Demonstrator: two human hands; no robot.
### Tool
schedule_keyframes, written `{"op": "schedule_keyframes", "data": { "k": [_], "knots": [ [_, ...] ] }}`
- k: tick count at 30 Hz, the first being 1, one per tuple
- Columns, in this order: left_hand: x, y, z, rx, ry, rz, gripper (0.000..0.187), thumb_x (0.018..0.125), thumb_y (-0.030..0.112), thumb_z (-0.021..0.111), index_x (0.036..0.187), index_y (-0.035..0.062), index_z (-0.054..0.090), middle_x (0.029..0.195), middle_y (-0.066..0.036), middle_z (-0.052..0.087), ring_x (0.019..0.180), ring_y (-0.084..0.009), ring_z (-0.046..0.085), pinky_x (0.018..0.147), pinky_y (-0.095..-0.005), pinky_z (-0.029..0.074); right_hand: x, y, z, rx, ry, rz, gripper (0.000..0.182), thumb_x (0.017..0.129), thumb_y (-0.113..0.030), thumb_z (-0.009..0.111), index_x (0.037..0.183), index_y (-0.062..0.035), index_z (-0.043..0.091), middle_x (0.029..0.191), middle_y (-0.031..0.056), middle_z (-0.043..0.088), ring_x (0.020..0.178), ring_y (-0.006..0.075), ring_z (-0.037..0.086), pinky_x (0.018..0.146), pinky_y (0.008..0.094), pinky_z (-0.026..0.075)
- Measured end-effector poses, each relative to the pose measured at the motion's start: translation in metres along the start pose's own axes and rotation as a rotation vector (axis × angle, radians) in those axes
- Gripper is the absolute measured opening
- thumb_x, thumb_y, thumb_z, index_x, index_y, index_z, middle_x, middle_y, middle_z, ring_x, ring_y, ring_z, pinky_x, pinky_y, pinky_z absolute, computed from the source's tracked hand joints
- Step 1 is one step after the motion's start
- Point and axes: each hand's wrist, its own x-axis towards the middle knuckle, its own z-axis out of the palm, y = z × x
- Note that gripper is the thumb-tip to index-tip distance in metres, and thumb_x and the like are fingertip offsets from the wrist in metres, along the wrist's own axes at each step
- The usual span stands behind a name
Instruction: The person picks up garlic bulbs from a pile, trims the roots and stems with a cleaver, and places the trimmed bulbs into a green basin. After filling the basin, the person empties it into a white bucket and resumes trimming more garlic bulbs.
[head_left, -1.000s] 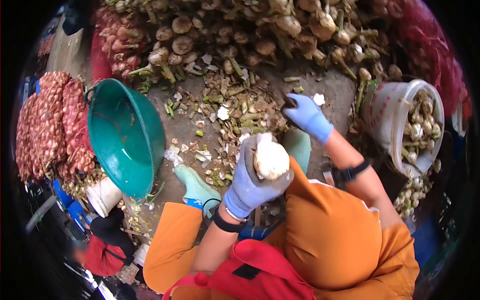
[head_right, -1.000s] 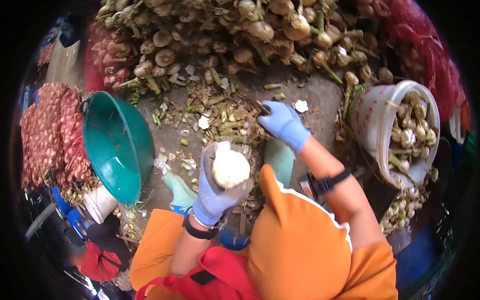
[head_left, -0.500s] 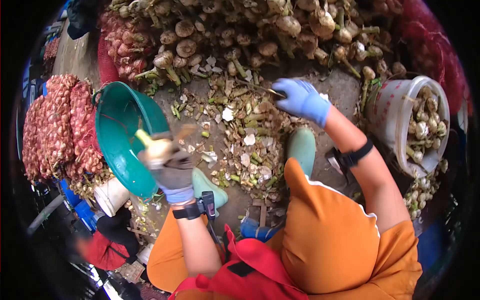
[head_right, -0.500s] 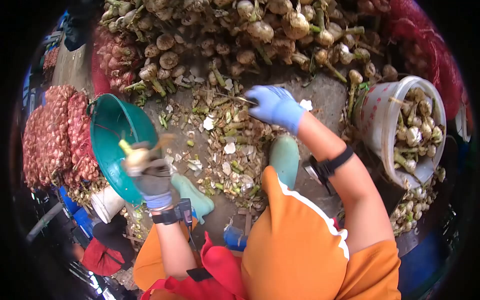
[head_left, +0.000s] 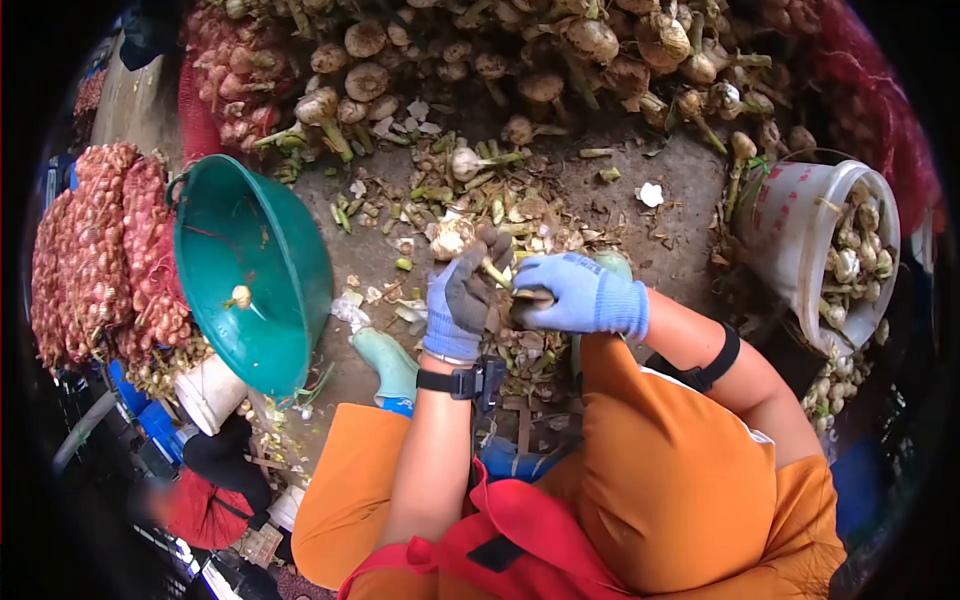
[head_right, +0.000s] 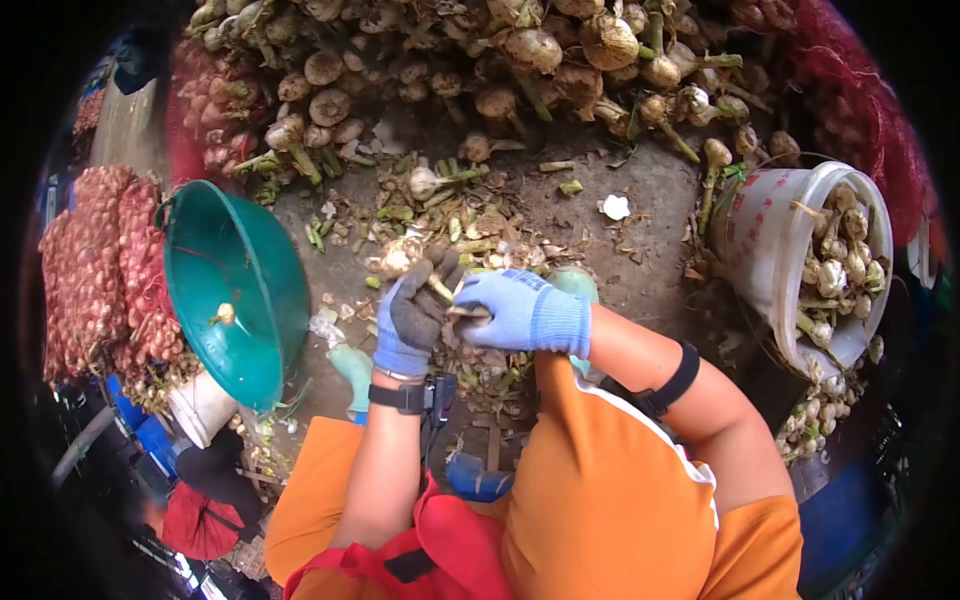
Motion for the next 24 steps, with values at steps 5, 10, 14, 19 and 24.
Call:
{"op": "schedule_keyframes", "data": {
  "k": [5, 10, 14, 19, 24],
  "knots": [
    [-0.016, 0.000, -0.014, 1.154, -0.197, 0.437, 0.060, 0.080, -0.002, 0.072, 0.132, 0.0069, 0.044, 0.119, -0.014, 0.062, 0.106, -0.0226, 0.064, 0.086, -0.0333, 0.057, -0.009, -0.013, -0.031, -0.458, 0.289, 0.100, 0.023, 0.079, -0.028, 0.069, 0.089, -0.0092, 0.062, 0.094, 0.0138, 0.060, 0.090, 0.0339, 0.064, 0.074, 0.0448, 0.053],
    [-0.039, 0.007, 0.020, 0.800, -0.149, 0.424, 0.072, 0.078, 0.011, 0.082, 0.134, 0.0068, 0.037, 0.121, -0.013, 0.057, 0.108, -0.0215, 0.061, 0.094, -0.0354, 0.053, -0.004, -0.029, -0.025, -0.606, 0.157, -0.029, 0.028, 0.076, -0.023, 0.070, 0.098, -0.0103, 0.059, 0.100, 0.0114, 0.059, 0.089, 0.0309, 0.066, 0.070, 0.0431, 0.055],
    [-0.039, 0.000, 0.013, 0.973, -0.108, 0.566, 0.067, 0.076, 0.009, 0.082, 0.130, 0.0045, 0.042, 0.117, -0.011, 0.058, 0.105, -0.0201, 0.061, 0.092, -0.0345, 0.053, -0.002, -0.031, -0.030, -0.616, 0.163, -0.038, 0.027, 0.076, -0.024, 0.070, 0.096, -0.0105, 0.059, 0.098, 0.0114, 0.058, 0.086, 0.0308, 0.066, 0.067, 0.0429, 0.055],
    [-0.067, -0.007, 0.032, 0.821, -0.002, 0.479, 0.057, 0.077, 0.006, 0.079, 0.124, 0.0036, 0.046, 0.107, -0.007, 0.060, 0.092, -0.0171, 0.062, 0.087, -0.0315, 0.053, 0.004, 0.000, -0.027, -0.604, 0.278, 0.102, 0.019, 0.078, -0.024, 0.065, 0.090, -0.0106, 0.062, 0.092, 0.0115, 0.063, 0.083, 0.0318, 0.067, 0.070, 0.0440, 0.055],
    [-0.070, 0.010, 0.045, 0.943, -0.131, 0.468, 0.066, 0.071, 0.003, 0.076, 0.130, 0.0025, 0.046, 0.122, -0.011, 0.056, 0.104, -0.0157, 0.059, 0.089, -0.0304, 0.053, 0.004, 0.038, -0.046, -0.426, 0.351, 0.496, 0.019, 0.079, -0.020, 0.062, 0.089, -0.0055, 0.069, 0.077, 0.0126, 0.070, 0.067, 0.0302, 0.067, 0.066, 0.0399, 0.053]
  ]
}}
